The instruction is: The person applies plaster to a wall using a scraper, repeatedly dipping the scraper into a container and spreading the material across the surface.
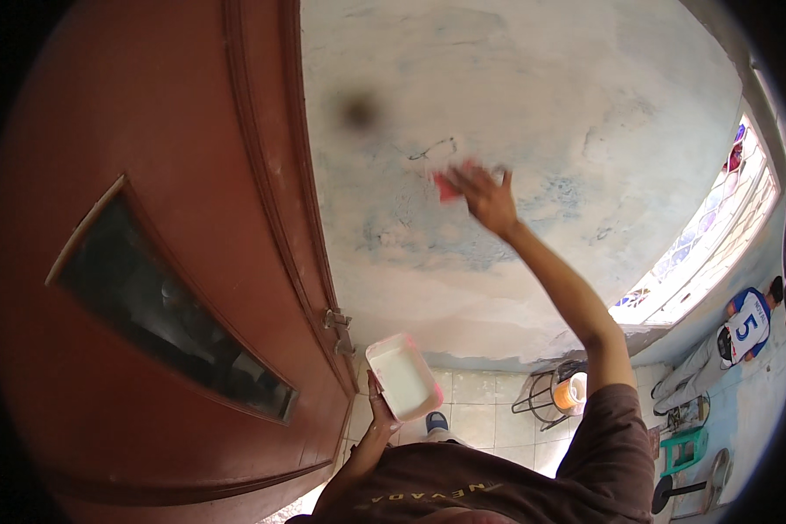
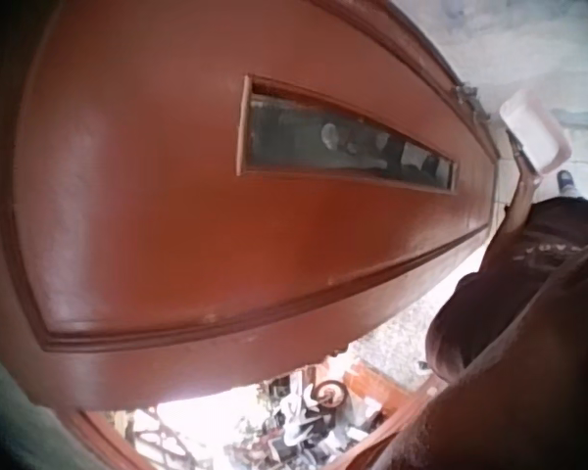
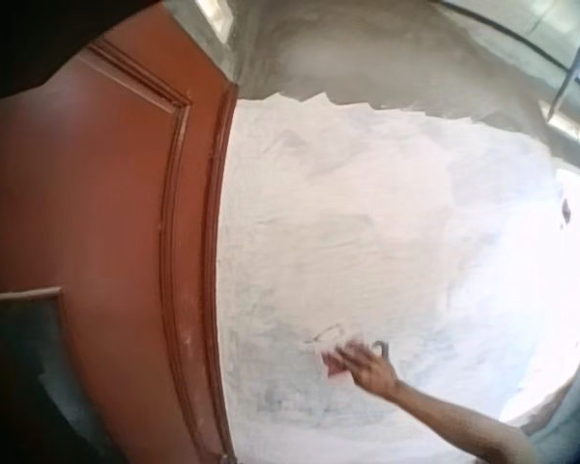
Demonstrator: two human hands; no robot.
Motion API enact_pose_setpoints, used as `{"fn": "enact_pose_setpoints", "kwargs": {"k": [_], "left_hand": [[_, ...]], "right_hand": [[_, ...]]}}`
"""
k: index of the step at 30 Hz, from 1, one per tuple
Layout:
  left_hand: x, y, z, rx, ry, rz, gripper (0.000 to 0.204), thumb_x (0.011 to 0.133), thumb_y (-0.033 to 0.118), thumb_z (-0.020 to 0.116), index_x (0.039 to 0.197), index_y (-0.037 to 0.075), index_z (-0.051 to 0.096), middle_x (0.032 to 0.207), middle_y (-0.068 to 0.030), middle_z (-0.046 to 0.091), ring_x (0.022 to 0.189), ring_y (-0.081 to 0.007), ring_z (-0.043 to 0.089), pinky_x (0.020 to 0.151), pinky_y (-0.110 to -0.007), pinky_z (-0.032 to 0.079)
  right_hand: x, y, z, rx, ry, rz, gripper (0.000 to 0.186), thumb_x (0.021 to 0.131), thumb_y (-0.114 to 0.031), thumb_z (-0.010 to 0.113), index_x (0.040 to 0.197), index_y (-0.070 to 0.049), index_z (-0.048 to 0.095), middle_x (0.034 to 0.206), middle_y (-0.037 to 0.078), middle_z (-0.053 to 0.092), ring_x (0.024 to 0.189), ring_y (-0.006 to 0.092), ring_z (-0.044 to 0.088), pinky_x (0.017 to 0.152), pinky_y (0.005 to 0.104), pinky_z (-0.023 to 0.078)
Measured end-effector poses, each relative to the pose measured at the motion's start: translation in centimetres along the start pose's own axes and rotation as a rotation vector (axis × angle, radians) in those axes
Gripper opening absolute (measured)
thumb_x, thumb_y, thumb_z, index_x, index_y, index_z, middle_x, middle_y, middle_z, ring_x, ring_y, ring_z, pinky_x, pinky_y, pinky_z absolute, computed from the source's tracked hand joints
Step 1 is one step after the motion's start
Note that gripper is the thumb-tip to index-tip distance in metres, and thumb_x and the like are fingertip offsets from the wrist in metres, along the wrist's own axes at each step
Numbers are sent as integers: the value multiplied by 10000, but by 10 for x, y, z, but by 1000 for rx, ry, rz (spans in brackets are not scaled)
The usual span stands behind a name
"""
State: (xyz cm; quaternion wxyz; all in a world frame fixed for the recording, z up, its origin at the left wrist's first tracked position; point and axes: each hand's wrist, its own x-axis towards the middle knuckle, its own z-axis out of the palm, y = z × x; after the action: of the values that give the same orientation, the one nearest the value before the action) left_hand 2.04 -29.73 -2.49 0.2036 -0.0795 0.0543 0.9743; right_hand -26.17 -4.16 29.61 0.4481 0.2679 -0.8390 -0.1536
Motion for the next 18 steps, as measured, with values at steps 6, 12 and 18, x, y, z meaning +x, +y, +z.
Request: {"fn": "enact_pose_setpoints", "kwargs": {"k": [6, 12, 18], "left_hand": [[-2, -5, 20, 40, 24, -20, 727, 956, 729, 495, 1423, 174, 550, 1307, -62, 662, 1156, -278, 669, 997, -512, 549], [-5, -2, 13, 64, 76, 1, 691, 966, 712, 496, 1401, 180, 569, 1289, -55, 668, 1168, -257, 661, 1000, -491, 549], [3, -3, 6, 95, 45, 60, 679, 984, 682, 492, 1418, 165, 562, 1331, -41, 656, 1186, -251, 655, 1029, -462, 537]], "right_hand": [[170, 101, -93, -177, 500, 124, 566, 889, -75, 647, 1405, -307, 617, 1421, -94, 615, 1240, 155, 582, 1025, 560, 340], [81, 52, 8, -170, 172, 144, 535, 918, -129, 581, 1447, -208, 557, 1485, -4, 555, 1311, 174, 547, 1041, 631, 370], [-96, -41, 66, -84, -184, -51, 554, 890, -134, 589, 1443, -117, 567, 1439, 65, 579, 1274, 197, 563, 1043, 547, 385]]}}
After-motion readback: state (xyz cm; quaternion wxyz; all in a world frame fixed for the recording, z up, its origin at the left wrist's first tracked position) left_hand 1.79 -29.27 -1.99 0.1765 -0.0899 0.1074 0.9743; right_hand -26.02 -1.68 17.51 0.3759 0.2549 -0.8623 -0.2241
